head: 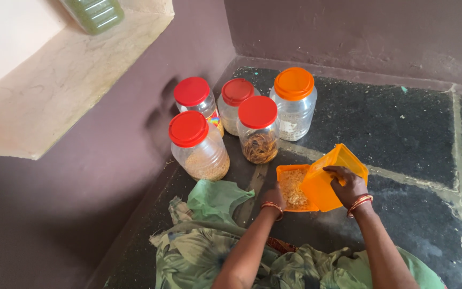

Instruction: The person transfers shredded grain from one orange plastic container to another while sitting on the floor. They then wipe the inside of the empty container with a cloth.

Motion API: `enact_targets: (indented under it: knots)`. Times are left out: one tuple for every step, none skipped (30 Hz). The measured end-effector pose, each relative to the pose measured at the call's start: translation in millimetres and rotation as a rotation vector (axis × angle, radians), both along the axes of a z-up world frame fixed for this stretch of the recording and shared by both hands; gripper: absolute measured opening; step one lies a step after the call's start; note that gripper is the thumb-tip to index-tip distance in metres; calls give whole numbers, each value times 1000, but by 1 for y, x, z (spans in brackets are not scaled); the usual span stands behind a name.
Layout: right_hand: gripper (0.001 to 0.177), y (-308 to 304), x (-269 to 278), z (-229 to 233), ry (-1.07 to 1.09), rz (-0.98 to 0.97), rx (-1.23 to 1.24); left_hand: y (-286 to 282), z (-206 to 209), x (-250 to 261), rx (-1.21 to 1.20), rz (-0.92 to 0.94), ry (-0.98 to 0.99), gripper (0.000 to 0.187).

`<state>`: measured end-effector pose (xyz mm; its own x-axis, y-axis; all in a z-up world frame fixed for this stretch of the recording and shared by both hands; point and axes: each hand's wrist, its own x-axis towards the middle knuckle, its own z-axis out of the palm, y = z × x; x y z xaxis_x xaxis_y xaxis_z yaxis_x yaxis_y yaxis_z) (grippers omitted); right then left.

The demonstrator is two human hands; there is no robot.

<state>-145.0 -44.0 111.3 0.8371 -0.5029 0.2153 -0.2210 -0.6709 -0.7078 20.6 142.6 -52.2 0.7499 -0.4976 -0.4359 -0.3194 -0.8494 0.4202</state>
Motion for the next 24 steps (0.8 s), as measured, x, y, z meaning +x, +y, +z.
enact_targets:
  knots:
    - [43,2,2,1,1,18,-3,4,-1,6,6,1,-37,61]
    - [43,5,4,1,-3,45,-4,10,-3,13,12,3,-75,57]
    - [43,8,5,0,-4,72,-4,16,-4,18,18,3,-110,52]
    - [43,12,6,-1,-6,99,-4,22,-5,24,51,26,-108,49]
    - [42,15,9,-2,-17,126,-5,30,-5,33,84,47,-107,46]
    - [41,20,11,-4,-29,153,-6,39,-4,41,117,68,-106,44]
    - [40,25,12,-6,-40,177,-6,47,-2,49,130,65,-110,38]
    - [39,29,14,-8,-41,208,-50,55,1,58,144,63,-114,34]
    - [39,33,18,-10,-42,239,-96,62,5,65,155,60,-118,31]
    - [40,37,19,-11,-42,270,-143,70,10,70,209,39,-103,32]
    - [40,40,21,-11,-27,290,-158,77,16,77,260,24,-88,36]
    - [41,44,22,-11,-12,309,-174,85,23,85,311,9,-73,43]
    - [41,48,21,-12,3,330,-189,93,30,91,284,56,-82,36]
    - [41,50,21,-12,80,324,-178,101,36,97,258,103,-91,30]
    - [41,53,21,-13,157,316,-167,110,43,104,232,150,-100,27]
    - [41,54,22,-14,234,308,-155,122,50,112,247,82,-167,28]
    - [42,55,22,-17,369,300,-136,139,55,120,261,15,-231,30]
    - [42,55,21,-21,504,289,-118,158,61,131,226,-5,-262,27]
    - [44,54,21,-25,639,279,-100,179,66,142,192,-21,-293,25]
    - [46,53,20,-31,606,280,-109,200,73,155,122,72,-258,25]
    - [50,50,20,-37,569,284,-120,222,79,169,52,170,-227,26]
    - [54,46,19,-44,532,289,-131,245,83,178,129,110,-279,26]
    - [55,41,18,-50,489,291,-67,266,86,185,209,53,-326,28]
    - [56,35,18,-57,446,293,-2,284,87,189,186,107,-294,30]
